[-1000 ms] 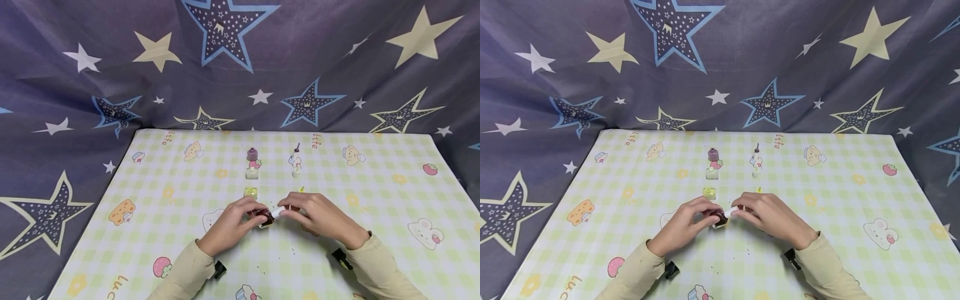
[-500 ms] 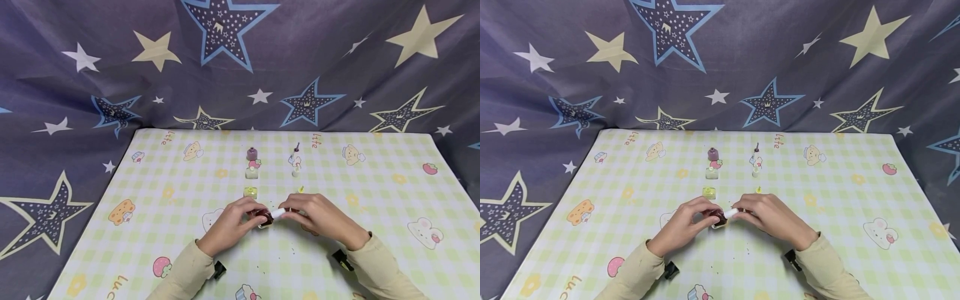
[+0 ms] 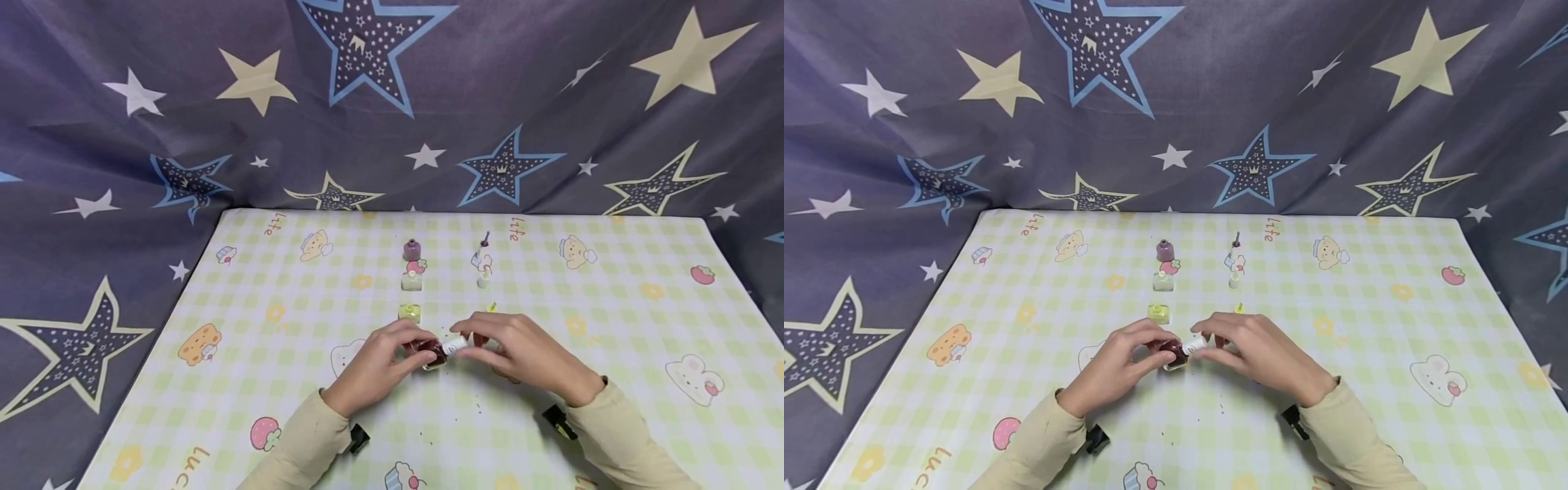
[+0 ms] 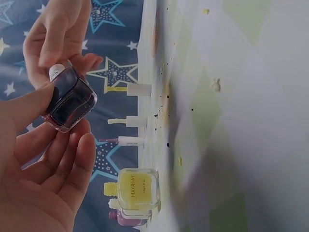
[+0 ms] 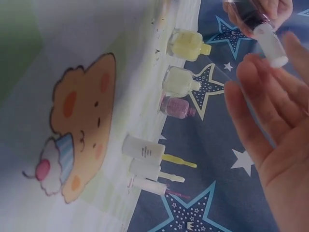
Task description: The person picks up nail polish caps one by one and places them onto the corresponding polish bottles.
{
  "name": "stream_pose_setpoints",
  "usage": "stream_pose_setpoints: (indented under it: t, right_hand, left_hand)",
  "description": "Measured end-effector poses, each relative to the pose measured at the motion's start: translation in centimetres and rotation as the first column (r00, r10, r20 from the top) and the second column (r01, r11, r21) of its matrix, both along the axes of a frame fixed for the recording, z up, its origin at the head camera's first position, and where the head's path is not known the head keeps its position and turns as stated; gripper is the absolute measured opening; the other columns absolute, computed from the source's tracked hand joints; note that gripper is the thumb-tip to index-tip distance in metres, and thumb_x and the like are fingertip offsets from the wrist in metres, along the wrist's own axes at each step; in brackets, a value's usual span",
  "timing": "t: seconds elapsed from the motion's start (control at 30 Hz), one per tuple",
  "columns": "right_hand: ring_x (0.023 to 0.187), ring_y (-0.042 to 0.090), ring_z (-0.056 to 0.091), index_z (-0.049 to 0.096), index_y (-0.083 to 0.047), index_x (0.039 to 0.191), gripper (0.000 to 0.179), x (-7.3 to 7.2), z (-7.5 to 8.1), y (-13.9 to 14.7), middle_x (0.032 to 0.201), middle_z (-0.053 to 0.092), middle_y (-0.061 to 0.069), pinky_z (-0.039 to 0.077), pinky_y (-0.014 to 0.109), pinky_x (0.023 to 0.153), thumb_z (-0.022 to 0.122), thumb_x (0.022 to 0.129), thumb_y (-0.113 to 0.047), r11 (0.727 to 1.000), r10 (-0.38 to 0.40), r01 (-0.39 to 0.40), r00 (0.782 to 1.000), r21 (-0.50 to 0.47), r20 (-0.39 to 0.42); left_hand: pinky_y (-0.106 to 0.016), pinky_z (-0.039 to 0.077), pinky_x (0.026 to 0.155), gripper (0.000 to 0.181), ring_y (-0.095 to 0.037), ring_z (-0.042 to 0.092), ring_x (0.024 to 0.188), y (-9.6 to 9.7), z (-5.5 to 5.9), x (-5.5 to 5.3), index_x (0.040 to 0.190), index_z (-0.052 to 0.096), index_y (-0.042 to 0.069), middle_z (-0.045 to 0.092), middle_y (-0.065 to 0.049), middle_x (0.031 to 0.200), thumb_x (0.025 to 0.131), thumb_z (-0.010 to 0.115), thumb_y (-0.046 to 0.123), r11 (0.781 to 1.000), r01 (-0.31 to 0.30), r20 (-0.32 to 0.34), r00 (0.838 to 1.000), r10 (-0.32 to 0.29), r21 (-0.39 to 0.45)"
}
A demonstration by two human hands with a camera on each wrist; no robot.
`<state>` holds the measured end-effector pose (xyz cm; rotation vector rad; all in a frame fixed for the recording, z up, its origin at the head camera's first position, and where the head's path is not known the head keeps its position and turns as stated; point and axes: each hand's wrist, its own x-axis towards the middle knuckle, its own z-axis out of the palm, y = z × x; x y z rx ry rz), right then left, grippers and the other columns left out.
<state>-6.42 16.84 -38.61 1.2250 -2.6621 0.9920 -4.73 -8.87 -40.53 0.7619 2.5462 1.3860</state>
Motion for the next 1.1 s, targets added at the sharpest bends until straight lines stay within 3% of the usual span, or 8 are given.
stream_pose_setpoints:
  t: [0.27, 0.67, 0.83, 0.97, 1.1]
  right_hand:
    - [0.082, -0.005, 0.059, 0.071, -0.023, 0.113, 0.018, 0.10, 0.30, 0.21, 0.102, 0.068, -0.016, 0.054, 0.023, 0.069, 0.068, 0.096, -0.018, 0.999, 0.043, -0.043, 0.999, -0.012, -0.033]
    - [0.075, -0.007, 0.056, 0.072, -0.025, 0.098, 0.007, -0.03, -0.15, -0.01, 0.089, 0.064, -0.018, 0.052, 0.020, 0.068, 0.064, 0.098, -0.023, 1.000, 0.028, -0.028, 0.998, 0.007, -0.055]
    - [0.068, -0.007, 0.052, 0.070, -0.028, 0.088, 0.015, -0.03, -0.22, -0.29, 0.080, 0.062, -0.015, 0.048, 0.019, 0.065, 0.061, 0.100, -0.026, 1.000, -0.004, 0.005, 0.999, 0.029, -0.036]
    - [0.070, -0.008, 0.053, 0.072, -0.026, 0.099, 0.011, 0.07, -0.11, -0.24, 0.084, 0.063, -0.017, 0.050, 0.021, 0.065, 0.063, 0.099, -0.030, 0.999, -0.036, 0.036, 0.999, 0.030, -0.022]
    - [0.076, -0.007, 0.057, 0.071, -0.023, 0.115, 0.021, 0.14, 0.09, -0.06, 0.093, 0.065, -0.018, 0.054, 0.024, 0.066, 0.069, 0.094, -0.029, 1.000, -0.025, 0.024, 0.999, -0.010, -0.032]
  left_hand:
    - [-0.030, 0.054, 0.082, 0.026, -0.002, 0.059, 0.091, -0.02, -0.23, -0.06, 0.115, 0.072, 0.017, 0.063, 0.015, 0.104, 0.094, 0.068, 0.031, 1.000, 0.002, -0.006, 1.000, -0.002, 0.016]
    - [-0.033, 0.054, 0.082, 0.024, -0.002, 0.058, 0.090, 0.07, -0.22, 0.09, 0.113, 0.073, 0.017, 0.062, 0.016, 0.102, 0.094, 0.068, 0.030, 1.000, -0.004, -0.020, 1.000, 0.004, 0.028]
    - [-0.034, 0.054, 0.080, 0.022, -0.003, 0.058, 0.088, 0.19, -0.15, 0.10, 0.112, 0.072, 0.017, 0.062, 0.014, 0.102, 0.094, 0.068, 0.030, 0.999, -0.006, -0.030, 1.000, 0.007, 0.034]
    - [-0.033, 0.054, 0.080, 0.023, -0.003, 0.058, 0.088, 0.22, -0.08, 0.06, 0.113, 0.072, 0.017, 0.063, 0.013, 0.102, 0.094, 0.068, 0.029, 0.999, -0.008, -0.024, 1.000, 0.008, 0.033]
    - [-0.030, 0.054, 0.081, 0.023, -0.003, 0.059, 0.089, 0.16, -0.07, 0.00, 0.113, 0.072, 0.016, 0.063, 0.013, 0.103, 0.094, 0.069, 0.027, 0.999, -0.011, -0.017, 1.000, 0.012, 0.031]
